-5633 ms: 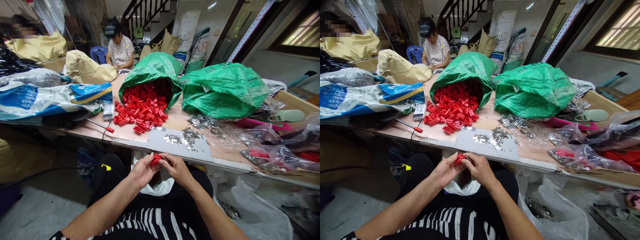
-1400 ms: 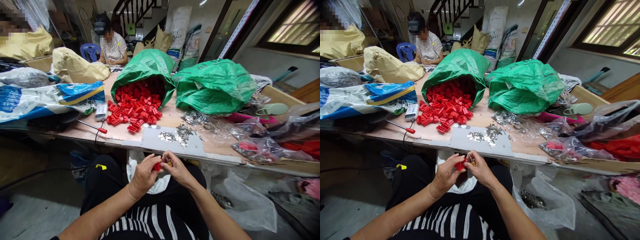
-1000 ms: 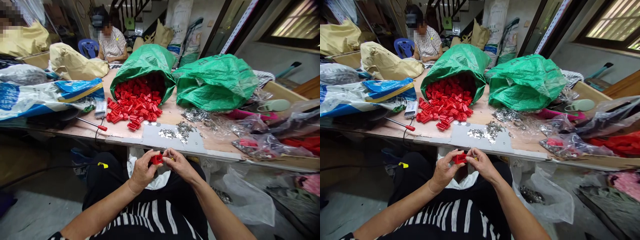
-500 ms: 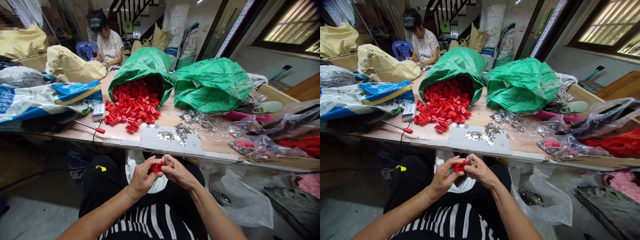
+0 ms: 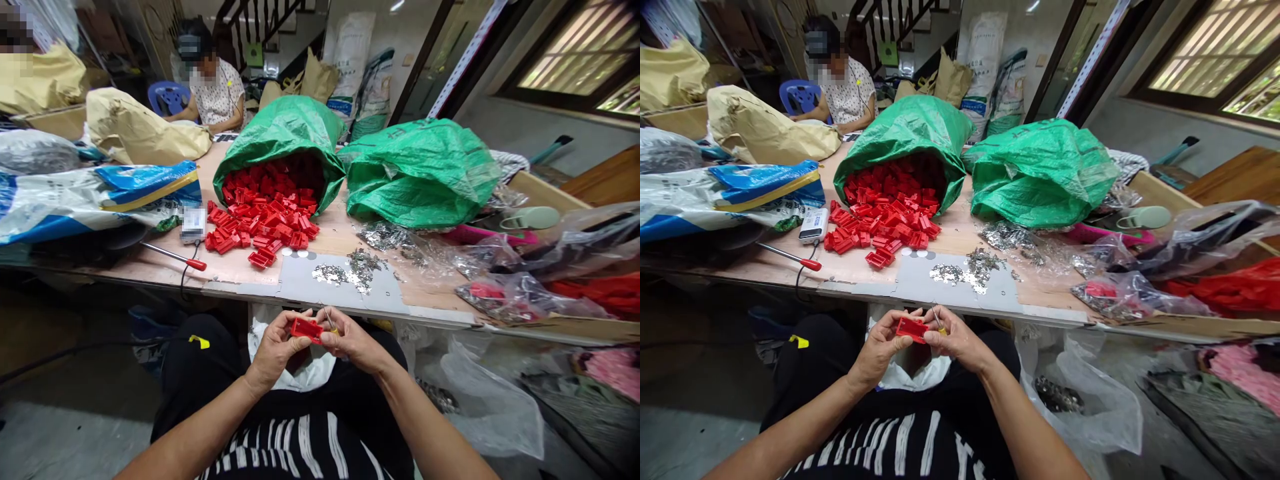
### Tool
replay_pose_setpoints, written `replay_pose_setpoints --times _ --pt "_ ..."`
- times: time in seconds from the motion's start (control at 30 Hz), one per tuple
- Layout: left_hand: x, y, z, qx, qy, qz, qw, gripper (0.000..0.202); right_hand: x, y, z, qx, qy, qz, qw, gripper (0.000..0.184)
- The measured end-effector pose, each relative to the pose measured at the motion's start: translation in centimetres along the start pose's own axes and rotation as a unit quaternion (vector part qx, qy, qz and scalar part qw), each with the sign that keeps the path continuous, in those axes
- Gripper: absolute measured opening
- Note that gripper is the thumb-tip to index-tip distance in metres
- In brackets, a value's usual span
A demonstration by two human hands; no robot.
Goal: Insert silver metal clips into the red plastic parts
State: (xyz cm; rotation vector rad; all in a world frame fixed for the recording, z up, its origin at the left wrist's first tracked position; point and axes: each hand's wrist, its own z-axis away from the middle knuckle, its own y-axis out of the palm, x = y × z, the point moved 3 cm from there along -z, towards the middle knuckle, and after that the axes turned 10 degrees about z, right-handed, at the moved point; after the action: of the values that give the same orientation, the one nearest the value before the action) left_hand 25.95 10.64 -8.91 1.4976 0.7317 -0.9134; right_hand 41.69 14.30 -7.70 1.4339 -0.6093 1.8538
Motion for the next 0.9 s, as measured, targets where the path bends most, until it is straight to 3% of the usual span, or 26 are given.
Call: replay_pose_setpoints --times 0.03,0.1,0.17,0.23,0.27,0.33,0.63,0.77,0.9 --pt "0.2 -0.1 -0.1 -0.013 -0.007 0.008 1.000 0.034 0.1 -1.0 -0.4 -0.020 0.006 0.056 0.998 0.045" --pt "0.5 -0.4 -0.2 -0.042 -0.015 0.017 0.999 0.034 0.6 -3.7 -1.2 -0.134 -0.002 0.201 0.970 0.035" --pt "0.5 -0.6 -0.3 -0.067 -0.018 0.022 0.997 0.034 1.5 -6.4 -1.8 -0.278 -0.026 0.394 0.876 0.018" --pt "0.5 -0.8 -0.5 -0.078 -0.018 0.025 0.996 0.034 1.9 -8.1 -2.7 -0.320 -0.011 0.519 0.792 0.009" --pt "0.5 -0.8 -0.5 -0.080 -0.018 0.024 0.996 0.034 1.9 -8.6 -3.1 -0.323 -0.003 0.553 0.768 0.009" --pt "0.4 -0.9 -0.7 -0.082 -0.015 0.021 0.996 0.034 1.9 -9.1 -3.8 -0.315 0.006 0.579 0.752 0.010" --pt "0.2 -1.3 -1.0 -0.096 -0.013 0.031 0.995 0.032 2.3 -9.5 -4.3 -0.313 0.008 0.572 0.758 0.005" --pt "-0.1 -1.0 -1.4 -0.112 -0.024 0.110 0.987 0.032 2.9 -9.3 -3.1 -0.320 -0.037 0.496 0.806 0.006" --pt "-0.6 -0.4 -1.8 -0.119 -0.050 0.178 0.976 0.041 3.2 -6.7 -2.0 -0.269 -0.114 0.376 0.879 0.017"
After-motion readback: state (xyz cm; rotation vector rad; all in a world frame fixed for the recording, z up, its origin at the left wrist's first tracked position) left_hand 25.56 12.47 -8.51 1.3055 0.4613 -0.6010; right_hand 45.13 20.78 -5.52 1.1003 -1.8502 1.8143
